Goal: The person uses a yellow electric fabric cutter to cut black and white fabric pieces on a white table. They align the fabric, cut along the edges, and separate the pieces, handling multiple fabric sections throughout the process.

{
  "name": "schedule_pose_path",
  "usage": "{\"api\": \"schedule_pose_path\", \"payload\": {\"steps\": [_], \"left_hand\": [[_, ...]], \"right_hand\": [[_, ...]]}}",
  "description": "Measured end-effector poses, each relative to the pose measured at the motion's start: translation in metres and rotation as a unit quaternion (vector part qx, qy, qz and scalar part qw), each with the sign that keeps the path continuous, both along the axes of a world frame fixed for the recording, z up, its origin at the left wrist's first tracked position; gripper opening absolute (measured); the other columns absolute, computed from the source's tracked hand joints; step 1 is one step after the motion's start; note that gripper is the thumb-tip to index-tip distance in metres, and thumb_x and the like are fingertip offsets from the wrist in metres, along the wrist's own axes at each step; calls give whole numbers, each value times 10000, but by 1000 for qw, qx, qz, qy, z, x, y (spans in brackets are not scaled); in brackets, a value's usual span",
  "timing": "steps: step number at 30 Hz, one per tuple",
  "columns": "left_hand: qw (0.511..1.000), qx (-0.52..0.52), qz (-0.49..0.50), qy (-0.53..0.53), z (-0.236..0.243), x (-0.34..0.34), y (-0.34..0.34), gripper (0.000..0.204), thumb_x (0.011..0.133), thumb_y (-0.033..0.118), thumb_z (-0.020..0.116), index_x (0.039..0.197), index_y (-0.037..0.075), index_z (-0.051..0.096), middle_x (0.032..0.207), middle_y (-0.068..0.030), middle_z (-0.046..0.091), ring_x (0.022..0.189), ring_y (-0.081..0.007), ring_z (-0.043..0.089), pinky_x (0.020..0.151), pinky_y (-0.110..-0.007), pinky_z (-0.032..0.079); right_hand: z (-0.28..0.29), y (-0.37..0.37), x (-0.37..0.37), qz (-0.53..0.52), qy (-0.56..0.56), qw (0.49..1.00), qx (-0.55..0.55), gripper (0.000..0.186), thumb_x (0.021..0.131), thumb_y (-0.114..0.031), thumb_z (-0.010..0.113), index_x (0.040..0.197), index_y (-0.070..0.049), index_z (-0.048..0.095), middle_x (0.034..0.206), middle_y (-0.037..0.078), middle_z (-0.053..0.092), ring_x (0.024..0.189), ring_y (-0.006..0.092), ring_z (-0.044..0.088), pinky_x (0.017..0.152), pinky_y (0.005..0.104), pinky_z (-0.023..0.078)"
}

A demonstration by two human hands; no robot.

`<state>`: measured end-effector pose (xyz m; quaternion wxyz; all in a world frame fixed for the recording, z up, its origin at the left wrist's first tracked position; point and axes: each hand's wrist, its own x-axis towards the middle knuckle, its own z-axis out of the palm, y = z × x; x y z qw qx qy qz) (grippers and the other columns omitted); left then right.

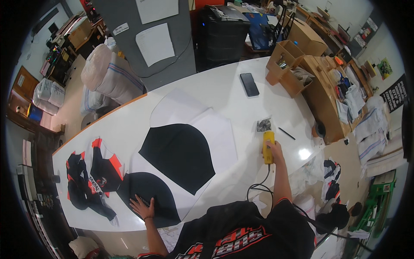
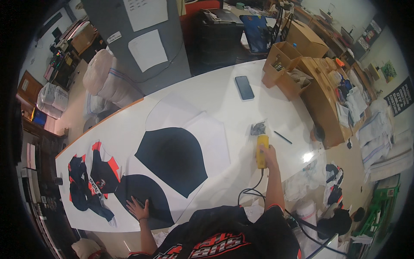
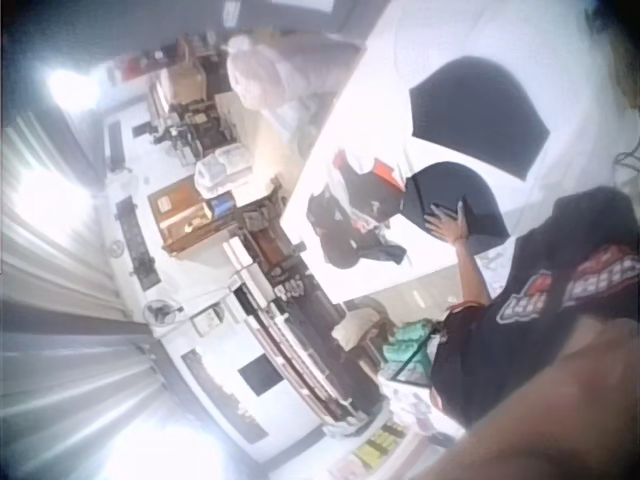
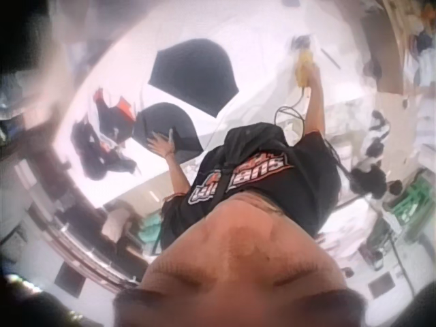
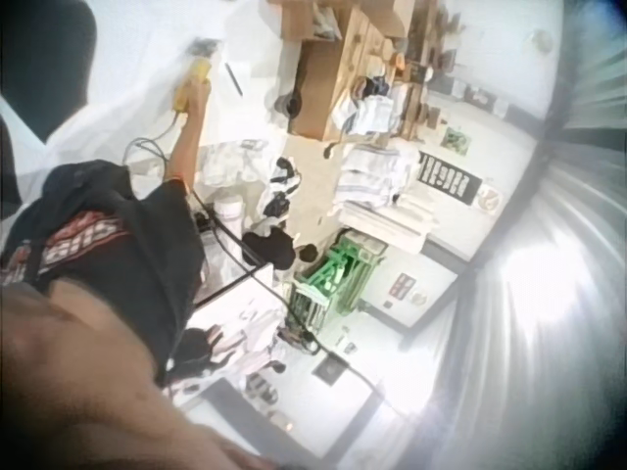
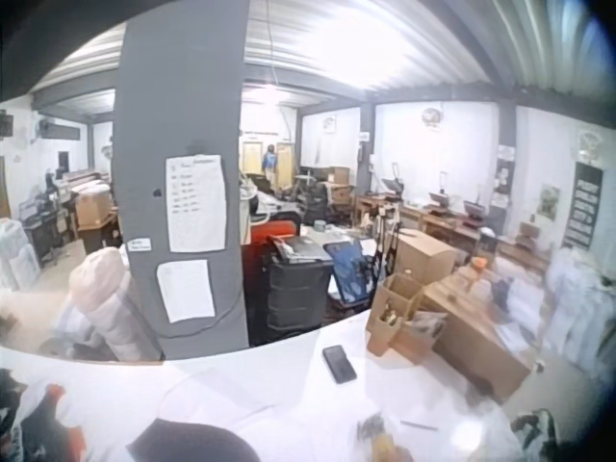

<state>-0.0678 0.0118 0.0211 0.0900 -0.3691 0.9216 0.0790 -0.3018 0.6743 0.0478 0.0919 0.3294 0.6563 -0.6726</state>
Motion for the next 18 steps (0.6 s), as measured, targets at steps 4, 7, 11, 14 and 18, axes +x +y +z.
{"api": "schedule_pose_path", "payload": {"steps": [4, 7, 11, 14, 18], "left_hand": [[998, -36, -1, 51, -24, -18, 13, 939, 910, 651, 598, 1618, 149, 237, 1665, -252, 126, 1538, -449, 102, 1231, -586, 120], [994, -44, -26, 100, -32, -42, 24, 866, 951, 597, 571, 1605, 119, 263, 1658, -254, 148, 1526, -450, 148, 1226, -585, 143], [988, -85, -28, 127, -38, -89, 21, 820, 975, 570, 548, 1588, 88, 295, 1642, -268, 193, 1511, -451, 196, 1218, -585, 164], [982, -124, -12, 143, -51, -109, -12, 800, 986, 566, 528, 1578, 73, 313, 1630, -269, 233, 1506, -442, 216, 1215, -578, 177], [983, -142, 27, 114, -66, -125, -24, 790, 996, 603, 499, 1583, 105, 316, 1635, -251, 233, 1499, -428, 241, 1210, -588, 174]], "right_hand": [[-30, 28, -30, -36, 21, 985, 165, 448, 873, -311, 741, 1142, 24, 612, 858, 122, 663, 714, 222, 675, 606, 357, 565], [-24, 40, -52, -24, 43, 969, 242, 568, 841, -411, 753, 1124, 76, 677, 939, 144, 723, 822, 205, 694, 745, 339, 548], [-16, 56, -80, -31, 2, 949, 313, 606, 846, -482, 721, 1137, 49, 695, 982, 159, 735, 877, 247, 710, 796, 366, 548], [-14, 66, -99, -41, -18, 930, 365, 642, 846, -521, 713, 1174, 31, 691, 1021, 184, 740, 938, 301, 721, 841, 386, 546], [-11, 80, -112, -38, -27, 911, 409, 620, 887, -514, 700, 1212, 14, 693, 1015, 138, 744, 911, 240, 709, 836, 351, 538]]}}
